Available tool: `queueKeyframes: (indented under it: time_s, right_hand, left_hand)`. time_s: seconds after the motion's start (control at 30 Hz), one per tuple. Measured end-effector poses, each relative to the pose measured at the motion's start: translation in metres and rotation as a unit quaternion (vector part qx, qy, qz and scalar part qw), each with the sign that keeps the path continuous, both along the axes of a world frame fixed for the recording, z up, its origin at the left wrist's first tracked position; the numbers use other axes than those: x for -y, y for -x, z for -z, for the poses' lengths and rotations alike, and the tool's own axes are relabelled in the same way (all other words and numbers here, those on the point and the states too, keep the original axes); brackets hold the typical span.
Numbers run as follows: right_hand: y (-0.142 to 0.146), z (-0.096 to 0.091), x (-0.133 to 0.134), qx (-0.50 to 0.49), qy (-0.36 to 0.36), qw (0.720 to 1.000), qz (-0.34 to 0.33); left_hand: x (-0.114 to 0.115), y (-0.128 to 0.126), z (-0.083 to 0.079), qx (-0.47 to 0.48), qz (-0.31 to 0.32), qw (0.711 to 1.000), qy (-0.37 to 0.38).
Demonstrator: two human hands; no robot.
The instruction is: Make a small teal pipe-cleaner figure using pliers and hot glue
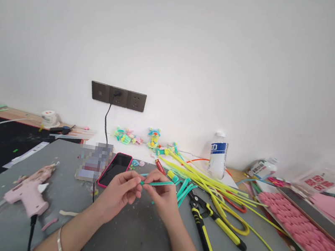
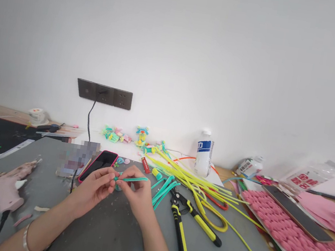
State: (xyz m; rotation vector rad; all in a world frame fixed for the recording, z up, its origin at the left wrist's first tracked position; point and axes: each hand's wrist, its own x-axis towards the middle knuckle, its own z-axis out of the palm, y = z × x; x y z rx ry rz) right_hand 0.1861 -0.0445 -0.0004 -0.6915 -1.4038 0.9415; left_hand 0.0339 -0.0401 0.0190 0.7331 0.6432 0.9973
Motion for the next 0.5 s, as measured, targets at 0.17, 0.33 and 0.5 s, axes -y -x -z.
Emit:
queueKeyframes:
  time_s: [0.17, 0.33, 0.5]
  right_hand:
    - [-0.007, -0.007, 0.003, -0.019, 0.046, 0.998, -0.037]
    - [-0.024, -0.015, 0.006, -0.013, 0.138, 0.966, -0.220]
    - [-0.031, -0.016, 0.007, -0.001, 0.202, 0.921, -0.332]
  left_hand:
    - [0.000, 0.001, 0.002, -0.015, 0.062, 0.998, -0.007]
    - [0.000, 0.006, 0.004, -0.074, 0.174, 0.982, -0.022]
    - [0.003, 0.006, 0.003, -0.120, 0.272, 0.955, -0.013]
